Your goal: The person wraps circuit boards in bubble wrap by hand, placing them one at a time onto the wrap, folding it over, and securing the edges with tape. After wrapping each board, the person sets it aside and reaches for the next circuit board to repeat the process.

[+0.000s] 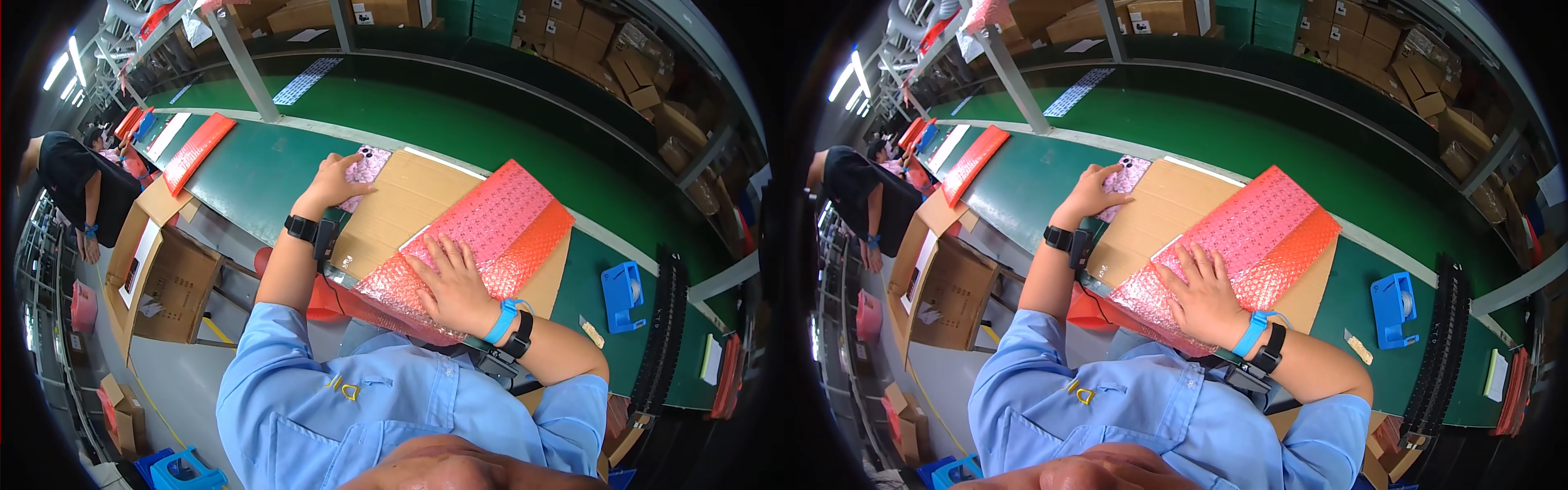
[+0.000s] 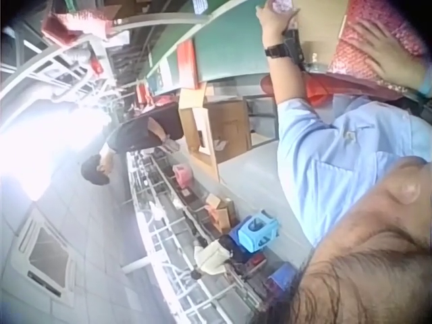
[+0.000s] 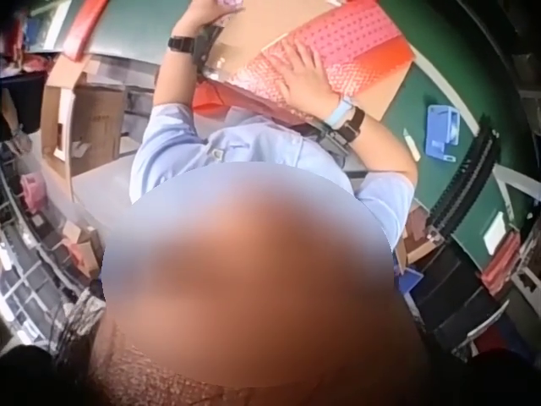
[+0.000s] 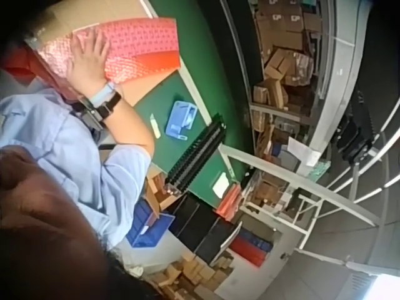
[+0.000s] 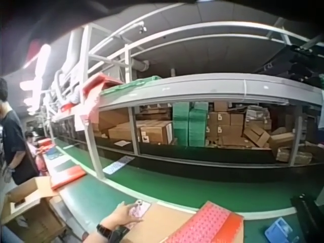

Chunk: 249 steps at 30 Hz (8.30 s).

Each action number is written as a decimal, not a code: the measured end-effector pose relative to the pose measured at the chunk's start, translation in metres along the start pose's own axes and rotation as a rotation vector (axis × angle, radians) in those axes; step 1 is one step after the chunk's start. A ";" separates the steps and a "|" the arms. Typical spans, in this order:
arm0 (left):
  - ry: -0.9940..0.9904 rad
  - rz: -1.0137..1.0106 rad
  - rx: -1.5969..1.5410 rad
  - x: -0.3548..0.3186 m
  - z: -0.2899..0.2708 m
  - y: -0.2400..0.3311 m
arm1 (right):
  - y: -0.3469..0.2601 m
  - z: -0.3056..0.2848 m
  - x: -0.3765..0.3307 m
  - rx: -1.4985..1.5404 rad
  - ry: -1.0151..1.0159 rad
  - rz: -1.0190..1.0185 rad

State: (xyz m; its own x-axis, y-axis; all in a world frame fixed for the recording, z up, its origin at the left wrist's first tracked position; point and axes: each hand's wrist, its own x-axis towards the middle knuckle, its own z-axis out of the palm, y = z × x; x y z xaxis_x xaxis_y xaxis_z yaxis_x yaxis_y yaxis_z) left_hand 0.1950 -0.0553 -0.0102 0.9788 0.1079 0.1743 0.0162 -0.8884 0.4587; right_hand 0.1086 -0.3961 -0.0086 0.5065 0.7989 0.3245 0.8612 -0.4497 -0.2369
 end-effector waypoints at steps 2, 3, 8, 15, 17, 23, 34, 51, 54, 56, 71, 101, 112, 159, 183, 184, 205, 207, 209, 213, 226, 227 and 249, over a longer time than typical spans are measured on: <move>-0.004 -0.005 0.008 -0.002 -0.002 0.002 | 0.000 0.000 0.001 0.001 -0.004 -0.004; -0.010 -0.004 0.018 -0.003 -0.004 0.005 | 0.000 0.000 0.000 0.001 -0.004 -0.004; 0.008 -0.020 -0.015 -0.001 0.000 0.001 | 0.000 0.000 0.001 0.006 -0.006 0.001; 0.084 0.061 0.072 0.002 0.013 -0.011 | 0.000 0.001 0.001 -0.008 0.008 -0.014; 0.048 0.089 0.075 0.002 0.015 -0.013 | 0.000 0.001 0.001 -0.012 0.017 -0.020; 0.153 0.066 -0.088 0.013 0.017 -0.018 | 0.002 0.000 -0.002 -0.011 0.021 -0.016; 0.612 -0.329 -0.519 0.034 -0.002 -0.085 | -0.006 -0.103 0.002 0.830 0.131 -0.061; 0.500 -0.416 -0.169 0.084 -0.034 -0.083 | -0.007 -0.144 -0.028 0.836 0.375 -0.576; 0.350 -0.328 0.386 0.134 -0.037 -0.080 | 0.000 -0.109 -0.004 0.276 0.118 -0.267; 0.357 -0.301 0.399 0.159 -0.029 -0.096 | 0.009 -0.069 0.006 0.092 0.068 -0.128; 0.072 -0.426 0.166 0.249 -0.025 -0.113 | 0.026 -0.016 0.002 -0.006 -0.129 0.116; 0.062 0.255 -0.240 -0.133 0.037 0.096 | 0.044 -0.117 -0.008 -0.483 0.175 -0.218; 0.198 0.296 -0.316 -0.133 0.045 0.094 | 0.060 -0.074 -0.005 0.014 -0.252 -0.029; 0.227 0.363 -0.729 -0.183 -0.075 0.076 | 0.020 -0.140 -0.091 0.651 0.402 0.336; 0.112 0.239 -0.833 -0.209 -0.049 0.061 | 0.020 -0.062 -0.126 0.961 0.339 0.473; 0.116 0.241 -0.833 -0.209 -0.048 0.060 | 0.020 -0.064 -0.125 0.949 0.334 0.472; 0.118 0.230 -0.760 -0.209 -0.051 0.061 | 0.027 -0.067 -0.125 0.635 0.355 0.482; 0.111 0.246 -0.742 -0.203 -0.053 0.058 | 0.029 -0.069 -0.126 0.663 0.360 0.450; 0.109 0.262 -0.709 -0.202 -0.055 0.055 | 0.029 -0.072 -0.125 0.723 0.352 0.377; 0.103 0.174 -0.783 -0.210 -0.065 0.053 | 0.022 -0.084 -0.117 0.832 0.330 0.283; -0.463 0.214 -0.689 -0.209 -0.055 0.057 | 0.011 -0.265 -0.103 0.550 0.449 0.315; -0.453 0.217 -0.709 -0.216 -0.045 0.048 | 0.013 -0.277 -0.102 0.462 0.417 0.351; -0.718 0.064 -1.071 -0.238 0.003 0.029 | -0.062 -0.045 0.025 -0.683 -0.240 0.207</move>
State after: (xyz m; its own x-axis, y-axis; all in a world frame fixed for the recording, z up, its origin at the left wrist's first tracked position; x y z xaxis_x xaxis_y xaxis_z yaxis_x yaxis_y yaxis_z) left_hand -0.0373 -0.1085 -0.0409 0.8673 -0.4805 -0.1300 0.1214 -0.0490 0.9914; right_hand 0.0703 -0.3661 0.0549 0.7050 0.7010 0.1076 0.6243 -0.6855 0.3746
